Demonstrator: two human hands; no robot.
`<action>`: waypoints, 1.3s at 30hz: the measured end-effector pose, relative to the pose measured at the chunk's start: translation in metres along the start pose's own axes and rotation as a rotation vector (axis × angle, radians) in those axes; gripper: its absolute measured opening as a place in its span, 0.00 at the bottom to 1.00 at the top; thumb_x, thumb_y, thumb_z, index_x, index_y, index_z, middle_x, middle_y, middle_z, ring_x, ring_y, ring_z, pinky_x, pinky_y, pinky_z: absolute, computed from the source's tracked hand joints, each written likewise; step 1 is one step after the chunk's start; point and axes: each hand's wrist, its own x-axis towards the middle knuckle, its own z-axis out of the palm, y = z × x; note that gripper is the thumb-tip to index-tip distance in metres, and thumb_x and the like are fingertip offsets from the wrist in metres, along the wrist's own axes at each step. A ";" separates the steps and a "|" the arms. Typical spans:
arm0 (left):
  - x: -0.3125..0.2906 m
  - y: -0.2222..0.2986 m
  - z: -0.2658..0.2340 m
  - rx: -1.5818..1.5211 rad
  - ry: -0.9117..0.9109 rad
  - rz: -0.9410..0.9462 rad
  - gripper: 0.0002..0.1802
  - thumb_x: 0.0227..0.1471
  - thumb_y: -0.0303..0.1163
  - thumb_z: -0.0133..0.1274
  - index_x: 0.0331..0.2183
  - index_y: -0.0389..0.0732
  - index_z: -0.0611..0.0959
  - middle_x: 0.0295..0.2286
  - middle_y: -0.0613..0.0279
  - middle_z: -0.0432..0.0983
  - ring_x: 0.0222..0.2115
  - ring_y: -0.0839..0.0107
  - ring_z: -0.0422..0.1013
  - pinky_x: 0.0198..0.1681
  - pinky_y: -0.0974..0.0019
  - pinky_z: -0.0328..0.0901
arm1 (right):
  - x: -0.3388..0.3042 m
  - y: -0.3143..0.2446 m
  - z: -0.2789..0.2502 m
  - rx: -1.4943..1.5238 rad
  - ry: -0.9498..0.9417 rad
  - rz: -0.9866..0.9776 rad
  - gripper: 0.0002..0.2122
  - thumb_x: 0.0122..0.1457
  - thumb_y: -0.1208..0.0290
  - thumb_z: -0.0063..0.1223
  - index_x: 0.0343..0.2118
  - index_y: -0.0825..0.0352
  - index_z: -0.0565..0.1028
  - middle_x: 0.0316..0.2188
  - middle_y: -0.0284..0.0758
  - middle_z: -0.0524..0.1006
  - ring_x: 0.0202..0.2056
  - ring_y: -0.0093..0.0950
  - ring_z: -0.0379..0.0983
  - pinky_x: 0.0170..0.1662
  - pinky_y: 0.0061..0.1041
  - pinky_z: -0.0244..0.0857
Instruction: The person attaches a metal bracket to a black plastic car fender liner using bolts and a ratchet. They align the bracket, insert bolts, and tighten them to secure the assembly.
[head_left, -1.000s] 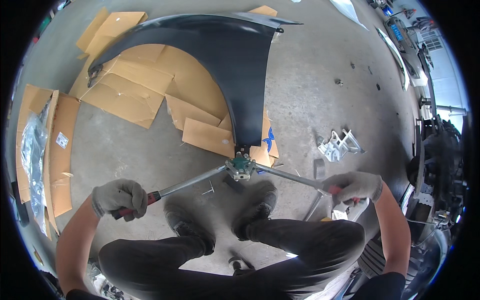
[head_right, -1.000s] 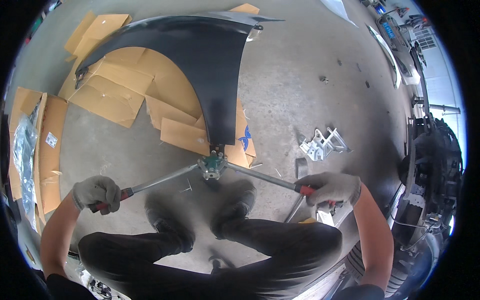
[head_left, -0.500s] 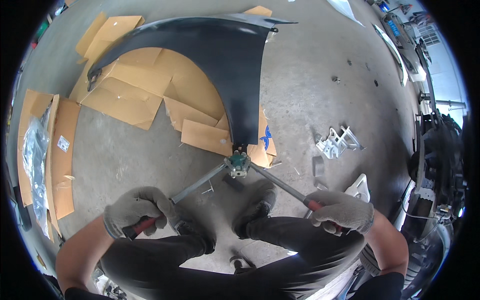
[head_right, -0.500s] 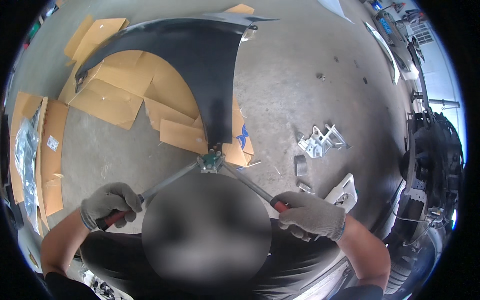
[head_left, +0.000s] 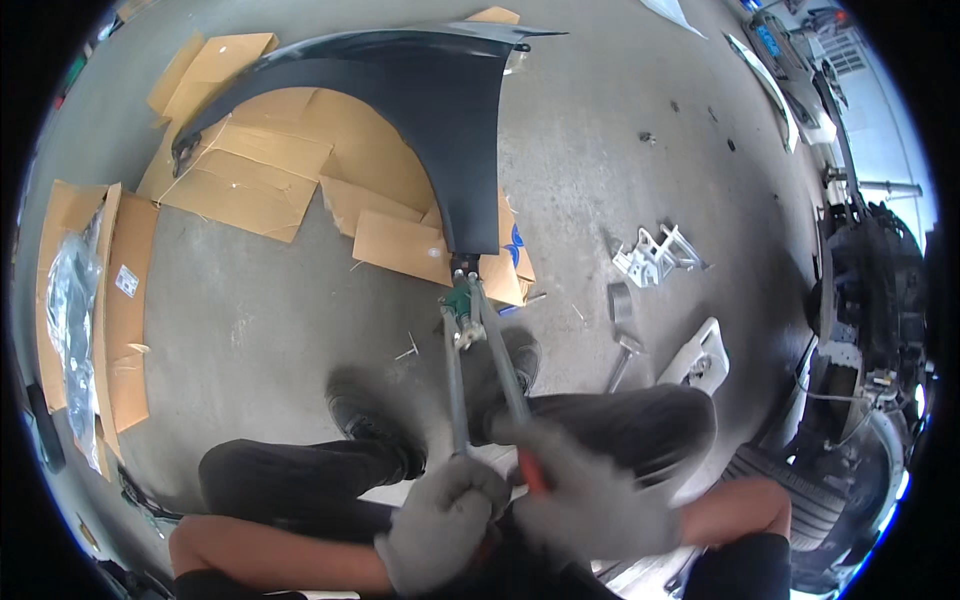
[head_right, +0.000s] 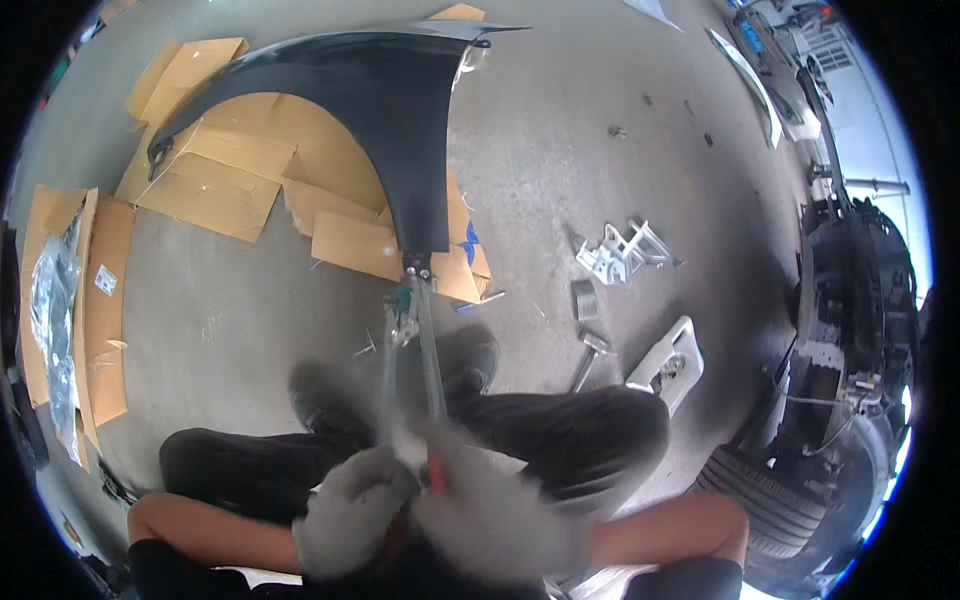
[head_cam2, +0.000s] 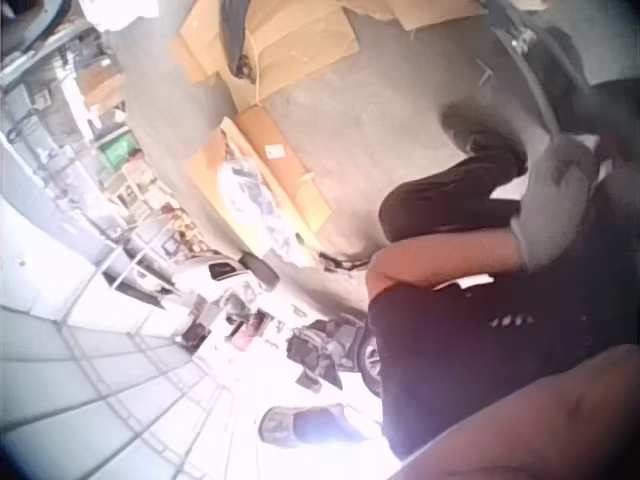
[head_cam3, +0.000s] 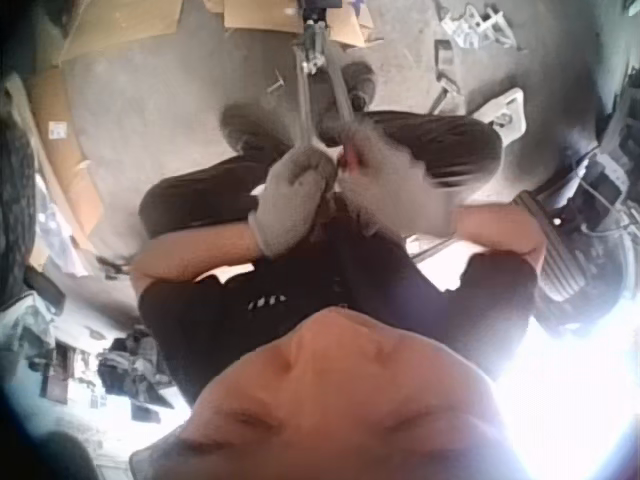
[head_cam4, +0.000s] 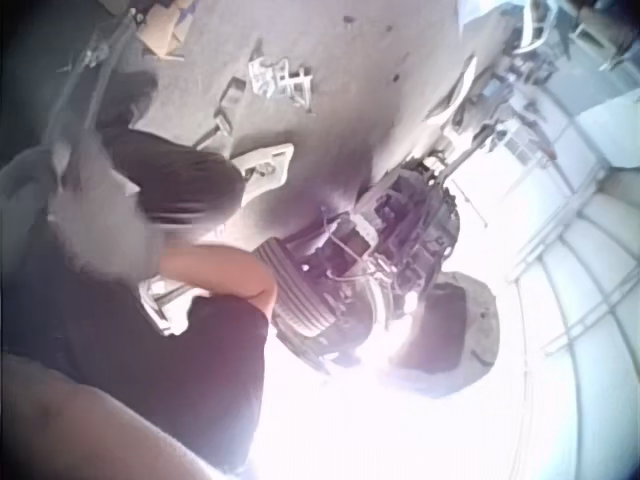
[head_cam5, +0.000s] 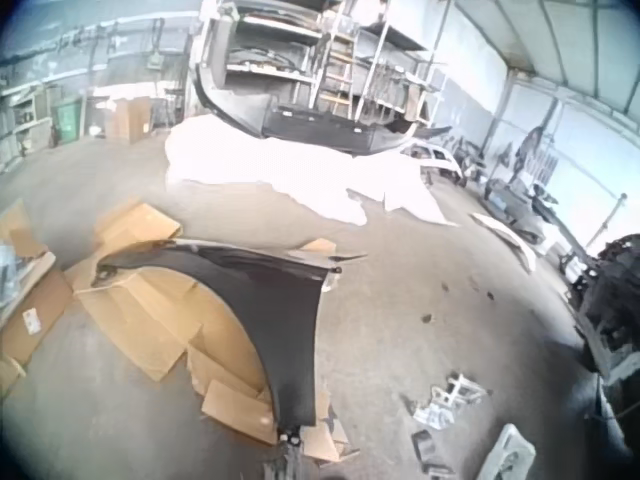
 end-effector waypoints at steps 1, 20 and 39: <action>0.003 0.008 0.008 -0.227 0.044 -0.017 0.10 0.59 0.25 0.53 0.44 0.41 0.78 0.36 0.57 0.79 0.37 0.70 0.78 0.40 0.63 0.75 | -0.006 -0.008 0.004 0.033 -0.013 -0.009 0.35 0.56 0.72 0.51 0.68 0.64 0.54 0.48 0.45 0.72 0.39 0.31 0.79 0.41 0.29 0.75; 0.122 0.135 -0.073 0.602 0.454 1.293 0.23 0.55 0.23 0.50 0.53 0.43 0.76 0.45 0.53 0.75 0.40 0.60 0.76 0.45 0.60 0.73 | -0.080 0.097 -0.150 0.256 0.901 0.113 0.21 0.49 0.81 0.41 0.49 0.72 0.69 0.22 0.29 0.67 0.15 0.18 0.62 0.15 0.22 0.58; 0.388 -0.097 -0.079 -0.451 0.238 0.401 0.19 0.56 0.32 0.56 0.48 0.33 0.80 0.39 0.61 0.78 0.37 0.76 0.74 0.40 0.72 0.69 | 0.086 0.352 0.056 0.981 0.964 0.393 0.05 0.57 0.70 0.53 0.35 0.63 0.73 0.20 0.25 0.67 0.16 0.17 0.61 0.20 0.20 0.56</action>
